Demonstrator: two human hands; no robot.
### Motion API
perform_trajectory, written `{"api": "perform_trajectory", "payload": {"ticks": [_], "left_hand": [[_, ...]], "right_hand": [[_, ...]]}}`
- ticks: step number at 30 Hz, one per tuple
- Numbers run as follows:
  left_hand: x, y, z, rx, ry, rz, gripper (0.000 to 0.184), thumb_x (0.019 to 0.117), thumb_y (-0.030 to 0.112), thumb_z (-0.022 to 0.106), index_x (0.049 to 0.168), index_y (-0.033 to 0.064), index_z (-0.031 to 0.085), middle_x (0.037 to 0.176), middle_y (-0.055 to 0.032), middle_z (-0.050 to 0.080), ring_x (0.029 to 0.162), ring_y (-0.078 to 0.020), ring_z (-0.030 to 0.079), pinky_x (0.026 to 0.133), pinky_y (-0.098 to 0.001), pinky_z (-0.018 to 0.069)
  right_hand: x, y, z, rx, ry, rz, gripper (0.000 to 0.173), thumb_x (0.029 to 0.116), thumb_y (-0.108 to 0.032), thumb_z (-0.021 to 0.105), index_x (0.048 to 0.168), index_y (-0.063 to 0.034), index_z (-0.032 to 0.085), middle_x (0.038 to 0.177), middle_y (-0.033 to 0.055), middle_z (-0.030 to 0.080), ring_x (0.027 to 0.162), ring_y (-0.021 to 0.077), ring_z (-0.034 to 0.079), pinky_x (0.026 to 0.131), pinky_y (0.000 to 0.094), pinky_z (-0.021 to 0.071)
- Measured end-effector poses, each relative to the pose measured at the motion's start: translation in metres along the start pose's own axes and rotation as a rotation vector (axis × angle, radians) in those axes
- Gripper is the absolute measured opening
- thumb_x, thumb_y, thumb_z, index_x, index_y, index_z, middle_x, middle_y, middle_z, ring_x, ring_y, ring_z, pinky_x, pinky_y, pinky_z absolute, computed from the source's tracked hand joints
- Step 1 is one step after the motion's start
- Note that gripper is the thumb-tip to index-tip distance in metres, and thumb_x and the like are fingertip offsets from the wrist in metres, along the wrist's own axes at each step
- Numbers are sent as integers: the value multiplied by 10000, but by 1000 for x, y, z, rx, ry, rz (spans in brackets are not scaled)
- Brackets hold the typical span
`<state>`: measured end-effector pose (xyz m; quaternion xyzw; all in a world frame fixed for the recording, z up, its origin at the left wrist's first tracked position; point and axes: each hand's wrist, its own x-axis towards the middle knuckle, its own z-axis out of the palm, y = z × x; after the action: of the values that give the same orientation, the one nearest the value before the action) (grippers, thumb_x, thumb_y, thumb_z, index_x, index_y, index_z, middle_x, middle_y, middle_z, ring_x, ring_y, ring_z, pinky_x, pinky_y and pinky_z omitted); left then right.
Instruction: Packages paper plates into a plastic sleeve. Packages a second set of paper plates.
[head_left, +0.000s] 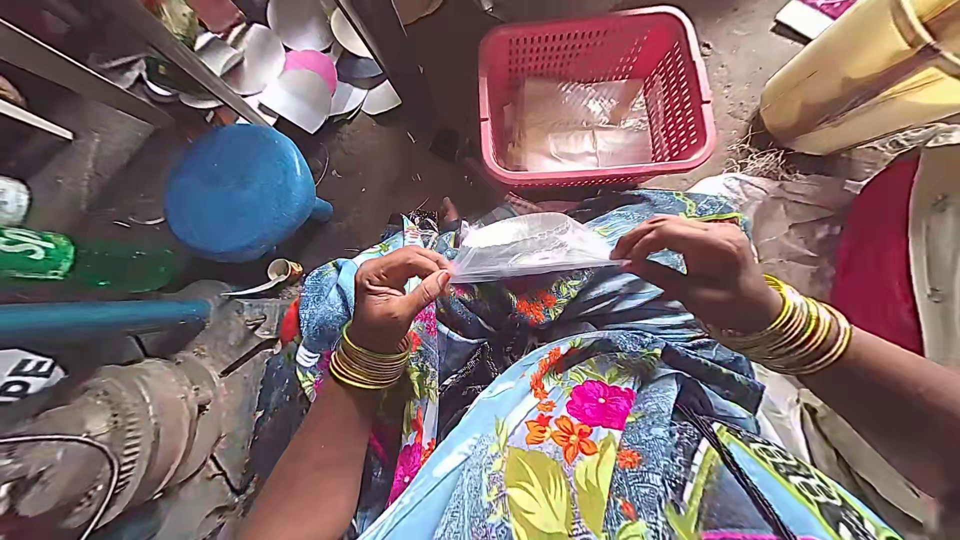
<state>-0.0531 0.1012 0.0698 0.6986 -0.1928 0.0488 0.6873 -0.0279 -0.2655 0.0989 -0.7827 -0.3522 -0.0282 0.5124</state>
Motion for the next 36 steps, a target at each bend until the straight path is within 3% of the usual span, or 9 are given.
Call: {"api": "perform_trajectory", "payload": {"ticks": [6, 9, 15, 20, 25, 28, 32, 34, 36], "left_hand": [[15, 2, 20, 193, 204, -42, 206, 862, -16, 664, 969, 156, 628, 828, 134, 676, 730, 23, 645, 692, -186, 567], [25, 3, 19, 314, 129, 3, 134, 910, -45, 546, 917, -5, 673, 868, 17, 655, 807, -4, 608, 762, -197, 525], [42, 23, 15, -145, 143, -441, 374, 929, -67, 367, 1056, -14, 714, 1058, -53, 751, 938, -74, 687, 890, -253, 549], [41, 17, 16, -345, 74, -405, 432, 868, -79, 514, 1282, -63, 637, 1145, -82, 715, 990, -114, 680, 951, -295, 546], [51, 22, 35, 524, -46, -64, 448, 875, -54, 503, 1303, -88, 631, 1129, -154, 630, 1016, -125, 608, 920, -250, 515], [56, 23, 43, 1131, -121, 293, 396, 928, -17, 513, 1294, -64, 659, 1042, -247, 697, 1017, -378, 677, 989, -491, 504], [77, 21, 35, 1484, -268, 560, 231, 912, -85, 570, 1084, -89, 724, 851, -189, 693, 839, -343, 701, 1016, -499, 493], [95, 31, 32, 1498, -472, 544, 124, 880, -98, 591, 820, -85, 700, 801, -198, 675, 818, -361, 695, 972, -510, 520], [118, 58, 35, 1442, -843, 166, 145, 902, -17, 618, 789, -34, 707, 865, -187, 696, 893, -357, 697, 879, -532, 520]], "right_hand": [[14, 1, 11, 481, 137, 417, 227, 911, 24, 596, 974, -192, 629, 847, -114, 699, 766, -3, 673, 738, 192, 592], [22, 6, 8, 623, 145, 537, 294, 921, 13, 519, 892, -184, 736, 819, -89, 716, 748, -4, 638, 708, 174, 536], [34, 10, 4, 732, 178, 576, 385, 966, -14, 391, 1109, -49, 746, 1059, 0, 749, 961, 48, 677, 911, 235, 545], [38, 18, 5, 204, 119, 378, 342, 875, 47, 635, 1200, -14, 723, 1146, 50, 683, 1000, 77, 659, 888, 228, 564], [41, 32, 8, -679, 95, -138, 346, 902, 52, 521, 1163, 12, 745, 968, 204, 702, 932, 385, 673, 826, 492, 539], [43, 37, 4, -875, 35, -210, 312, 923, 77, 493, 1135, 49, 721, 922, 210, 685, 903, 402, 673, 825, 491, 542], [46, 33, 6, -961, 7, -253, 260, 914, 83, 495, 1073, 92, 700, 909, 231, 672, 872, 411, 675, 787, 502, 551], [49, 28, 9, -976, -25, -262, 206, 927, 68, 505, 1005, 91, 694, 897, 227, 662, 858, 402, 674, 738, 491, 556], [52, 24, 9, -963, -63, -274, 147, 910, 65, 526, 904, 72, 672, 878, 221, 651, 845, 399, 670, 660, 477, 529]]}}
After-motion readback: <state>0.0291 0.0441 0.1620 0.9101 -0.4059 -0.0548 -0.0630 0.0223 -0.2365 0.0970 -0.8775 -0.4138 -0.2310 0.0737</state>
